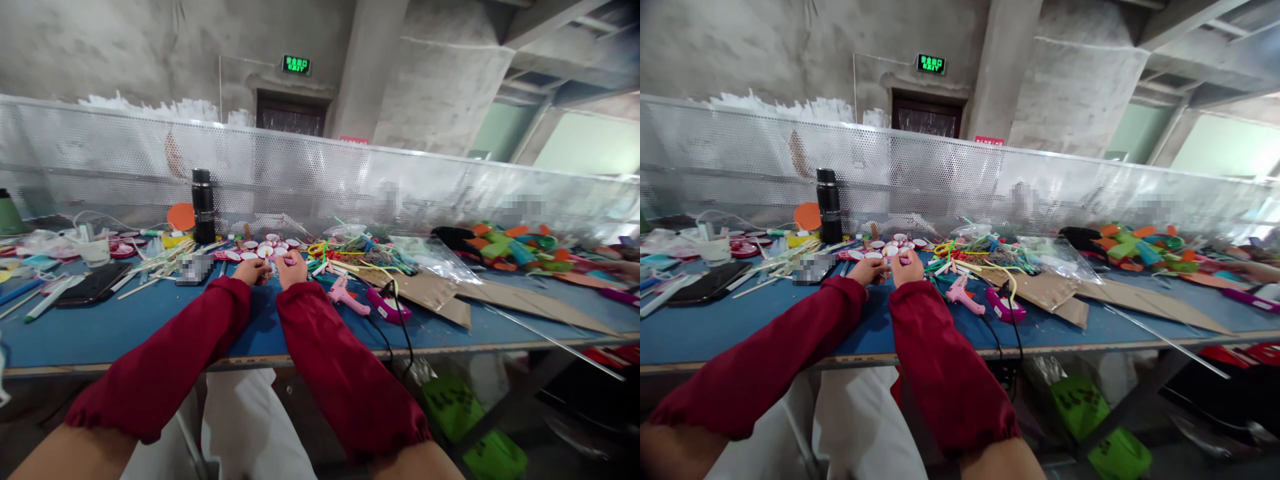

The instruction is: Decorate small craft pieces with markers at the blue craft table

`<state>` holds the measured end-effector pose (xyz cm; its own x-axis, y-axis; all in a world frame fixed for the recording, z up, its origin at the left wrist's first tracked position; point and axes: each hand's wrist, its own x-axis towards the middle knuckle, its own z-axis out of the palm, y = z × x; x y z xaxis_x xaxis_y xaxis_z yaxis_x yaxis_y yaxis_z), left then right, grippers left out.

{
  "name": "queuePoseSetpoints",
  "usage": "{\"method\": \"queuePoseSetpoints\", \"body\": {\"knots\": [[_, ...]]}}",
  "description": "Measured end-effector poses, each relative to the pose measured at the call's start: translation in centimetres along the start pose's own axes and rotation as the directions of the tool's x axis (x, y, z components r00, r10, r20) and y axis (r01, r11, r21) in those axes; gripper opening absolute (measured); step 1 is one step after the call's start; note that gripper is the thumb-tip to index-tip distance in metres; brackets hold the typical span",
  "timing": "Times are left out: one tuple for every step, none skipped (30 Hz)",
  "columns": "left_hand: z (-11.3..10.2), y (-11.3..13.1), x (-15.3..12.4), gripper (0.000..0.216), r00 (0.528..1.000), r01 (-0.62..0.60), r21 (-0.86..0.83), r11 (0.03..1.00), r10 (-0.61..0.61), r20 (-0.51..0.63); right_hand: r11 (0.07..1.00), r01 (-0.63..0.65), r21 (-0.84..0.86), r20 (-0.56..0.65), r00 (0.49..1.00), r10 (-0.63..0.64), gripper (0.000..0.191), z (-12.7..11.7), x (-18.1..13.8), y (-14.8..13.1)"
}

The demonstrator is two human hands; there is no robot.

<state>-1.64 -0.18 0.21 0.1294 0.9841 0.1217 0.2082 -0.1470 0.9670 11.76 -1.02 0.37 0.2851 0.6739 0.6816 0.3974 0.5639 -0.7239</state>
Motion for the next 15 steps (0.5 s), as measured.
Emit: {"method": "queuePoseSetpoints", "body": {"knots": [[0.01,0.01,-0.02,0.029,1.0,0.001,-0.001,1.0,-0.001,0.0,1.0,0.0,0.003,0.002,1.0,0.0,0.017,-0.01,0.0,-0.01],[0.01,0.01,-0.04,0.028,1.0,0.001,-0.001,1.0,-0.001,-0.002,1.0,0.0,0.006,0.004,1.0,0.0,0.017,-0.02,0.0,-0.03],[0.01,0.02,-0.06,0.027,1.0,-0.001,0.001,1.0,0.001,-0.003,1.0,-0.002,0.009,0.004,1.0,0.002,0.017,-0.05,0.0,-0.06],[0.01,0.04,-0.08,0.027,1.0,-0.003,0.002,1.0,0.003,-0.005,1.0,-0.006,0.01,0.002,1.0,0.006,0.017,-0.08,0.0,-0.11],[0.01,0.06,-0.09,0.026,1.0,-0.003,0.002,1.0,0.003,-0.007,1.0,-0.012,0.006,-0.003,1.0,0.012,0.017,-0.1,0.01,-0.15],[0.0,0.09,-0.1,0.025,1.0,-0.003,0.0,1.0,0.003,-0.008,1.0,-0.02,0.0,-0.01,1.0,0.02,0.016,-0.13,0.03,-0.18],[0.0,0.13,-0.11,0.025,1.0,-0.001,-0.006,1.0,0.001,-0.011,1.0,-0.029,-0.01,-0.018,0.999,0.029,0.016,-0.15,0.04,-0.21],[-0.01,0.16,-0.11,0.024,1.0,0.003,-0.016,1.0,-0.003,-0.015,0.999,-0.038,-0.018,-0.024,0.999,0.037,0.016,-0.17,0.06,-0.22],[-0.01,0.18,-0.1,0.024,1.0,0.007,-0.025,1.0,-0.007,-0.021,0.999,-0.044,-0.021,-0.028,0.999,0.044,0.016,-0.17,0.09,-0.22],[-0.01,0.19,-0.09,0.024,1.0,0.01,-0.032,0.999,-0.011,-0.027,0.999,-0.046,-0.017,-0.03,0.998,0.046,0.016,-0.17,0.11,-0.21],[-0.01,0.19,-0.07,0.024,0.999,0.012,-0.035,0.999,-0.013,-0.032,0.999,-0.043,-0.008,-0.03,0.999,0.043,0.016,-0.15,0.12,-0.19],[-0.02,0.16,-0.05,0.024,0.999,0.012,-0.035,0.999,-0.013,-0.034,0.999,-0.036,0.005,-0.029,0.999,0.037,0.016,-0.12,0.14,-0.16],[-0.02,0.12,-0.03,0.024,0.999,0.009,-0.034,0.999,-0.011,-0.032,0.999,-0.029,0.016,-0.027,0.999,0.029,0.016,-0.09,0.15,-0.13],[-0.03,0.07,0.0,0.024,1.0,0.004,-0.032,0.999,-0.005,-0.029,0.999,-0.021,0.024,-0.025,0.999,0.022,0.015,-0.06,0.16,-0.1],[-0.03,0.02,0.02,0.024,1.0,-0.002,-0.031,1.0,0.001,-0.026,0.999,-0.016,0.028,-0.023,1.0,0.016,0.015,-0.03,0.16,-0.08]]}}
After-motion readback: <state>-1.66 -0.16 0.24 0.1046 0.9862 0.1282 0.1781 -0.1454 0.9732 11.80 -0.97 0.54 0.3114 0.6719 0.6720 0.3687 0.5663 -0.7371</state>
